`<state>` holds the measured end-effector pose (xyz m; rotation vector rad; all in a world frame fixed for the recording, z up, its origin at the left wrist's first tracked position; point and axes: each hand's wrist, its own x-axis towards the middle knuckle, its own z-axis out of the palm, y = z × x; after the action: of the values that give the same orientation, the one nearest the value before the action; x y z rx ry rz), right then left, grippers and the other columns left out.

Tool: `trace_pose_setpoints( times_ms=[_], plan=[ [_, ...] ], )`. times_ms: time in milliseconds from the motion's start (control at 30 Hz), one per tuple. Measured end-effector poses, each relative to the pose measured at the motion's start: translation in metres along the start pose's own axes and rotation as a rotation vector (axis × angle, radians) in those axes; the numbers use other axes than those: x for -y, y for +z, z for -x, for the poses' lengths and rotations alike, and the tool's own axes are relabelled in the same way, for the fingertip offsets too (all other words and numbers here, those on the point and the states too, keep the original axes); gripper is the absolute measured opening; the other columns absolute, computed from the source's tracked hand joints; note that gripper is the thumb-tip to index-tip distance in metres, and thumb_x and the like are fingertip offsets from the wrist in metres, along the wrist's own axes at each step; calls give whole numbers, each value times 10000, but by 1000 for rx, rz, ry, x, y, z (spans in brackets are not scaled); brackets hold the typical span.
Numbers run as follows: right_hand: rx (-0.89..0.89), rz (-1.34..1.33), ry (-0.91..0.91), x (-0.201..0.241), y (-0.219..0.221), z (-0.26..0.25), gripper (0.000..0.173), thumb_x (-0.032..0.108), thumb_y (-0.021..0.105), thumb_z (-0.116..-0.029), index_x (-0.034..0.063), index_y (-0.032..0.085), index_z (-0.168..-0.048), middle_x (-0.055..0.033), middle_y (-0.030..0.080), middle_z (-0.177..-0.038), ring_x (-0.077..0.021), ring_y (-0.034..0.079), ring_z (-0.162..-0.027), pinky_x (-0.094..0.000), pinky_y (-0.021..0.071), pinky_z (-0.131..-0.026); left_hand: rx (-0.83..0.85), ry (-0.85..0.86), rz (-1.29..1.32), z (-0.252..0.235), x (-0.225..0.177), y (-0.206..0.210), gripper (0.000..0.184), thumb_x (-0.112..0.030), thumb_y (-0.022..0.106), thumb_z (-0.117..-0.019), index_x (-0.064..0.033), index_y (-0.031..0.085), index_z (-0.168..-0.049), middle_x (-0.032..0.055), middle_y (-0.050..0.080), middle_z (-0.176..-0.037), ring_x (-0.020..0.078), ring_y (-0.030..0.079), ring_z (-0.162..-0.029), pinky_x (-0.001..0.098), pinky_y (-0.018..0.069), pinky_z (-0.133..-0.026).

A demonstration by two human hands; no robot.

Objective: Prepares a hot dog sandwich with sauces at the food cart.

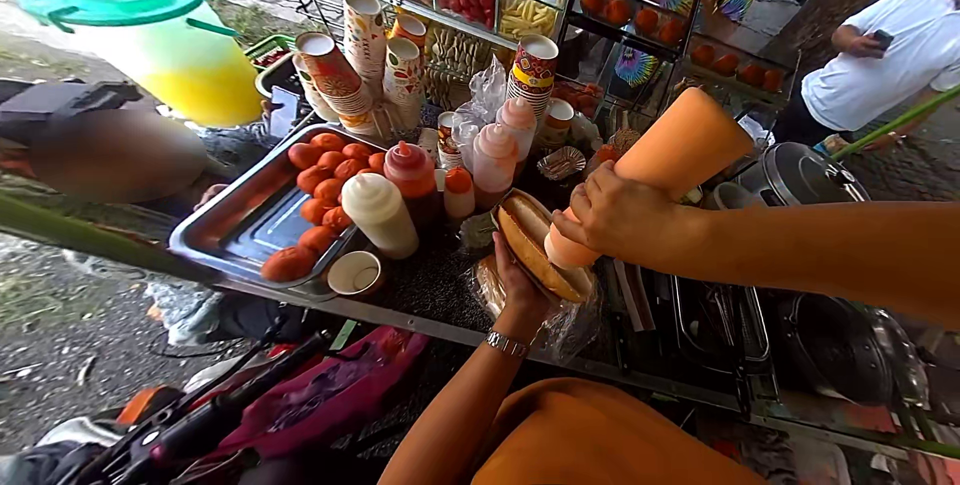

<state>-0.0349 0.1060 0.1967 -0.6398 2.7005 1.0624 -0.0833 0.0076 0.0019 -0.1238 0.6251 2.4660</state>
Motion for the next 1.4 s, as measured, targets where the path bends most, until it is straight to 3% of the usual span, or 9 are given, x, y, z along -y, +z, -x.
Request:
trace_pose_setpoints(
  times_ms=[133,400,500,567,633,900,1033,1200,1400],
  plan=[
    [-30,64,-35,11,11,12,341,-128,513,-955,-18,680,-1232,-259,673,-941,-395,684,-855,-533,529,-843,18,22,-25,-7,-5,-1,756,-679,69,-1027,-221,593,-1321,34,721,-1153,165,698,-1069,420,598,-885],
    [143,74,-6,8,10,2,356,-108,485,-982,-33,631,-1297,-275,661,-1021,-411,671,-936,-552,491,-926,-4,-12,-76,-11,-6,-3,792,-728,90,-1003,-226,566,-1388,56,696,-1242,198,665,-1153,461,563,-954],
    [95,109,42,5,9,-8,334,-117,481,-981,-48,635,-1270,-277,658,-999,-412,670,-904,-547,496,-901,-14,-23,-110,-6,-5,-2,756,-704,120,-1020,-216,575,-1376,58,711,-1203,191,683,-1116,444,576,-932],
    [129,132,63,-2,2,-19,391,-148,421,-984,-64,593,-1325,-295,651,-1031,-429,662,-941,-550,487,-910,-15,-60,-124,-2,-3,-4,758,-708,130,-1018,-206,558,-1393,72,709,-1200,202,683,-1116,451,574,-934],
    [276,144,57,-11,-14,-33,467,-185,321,-990,-96,479,-1420,-344,619,-1146,-472,637,-1053,-576,456,-969,-26,-95,-143,1,-2,-3,783,-710,116,-1017,-187,546,-1410,91,706,-1209,216,681,-1126,455,571,-937],
    [277,184,108,-24,-18,-57,465,-180,278,-1004,-129,433,-1439,-376,592,-1172,-483,627,-1053,-567,454,-949,-35,-176,-124,8,1,-5,805,-659,65,-1037,-117,489,-1453,144,685,-1243,255,673,-1142,472,568,-939],
    [285,125,80,-22,-15,-47,465,-183,306,-997,-113,461,-1430,-377,595,-1158,-493,623,-1050,-588,449,-945,-108,-158,-147,2,-1,-3,795,-651,55,-1042,-128,475,-1468,137,665,-1277,243,653,-1166,464,548,-960],
    [-23,114,60,-4,19,-13,322,-129,501,-963,-49,657,-1233,-278,658,-952,-412,673,-849,-529,526,-828,-78,-54,-91,-14,-7,-6,770,-678,71,-1030,-184,542,-1386,79,700,-1179,199,679,-1092,438,574,-911],
    [162,29,-8,7,13,14,445,-141,430,-982,-12,610,-1369,-285,666,-1058,-428,672,-956,-539,500,-914,-74,-46,-70,-29,-15,-5,842,-763,48,-975,-234,545,-1402,50,688,-1243,199,663,-1140,471,559,-940]
  ],
)
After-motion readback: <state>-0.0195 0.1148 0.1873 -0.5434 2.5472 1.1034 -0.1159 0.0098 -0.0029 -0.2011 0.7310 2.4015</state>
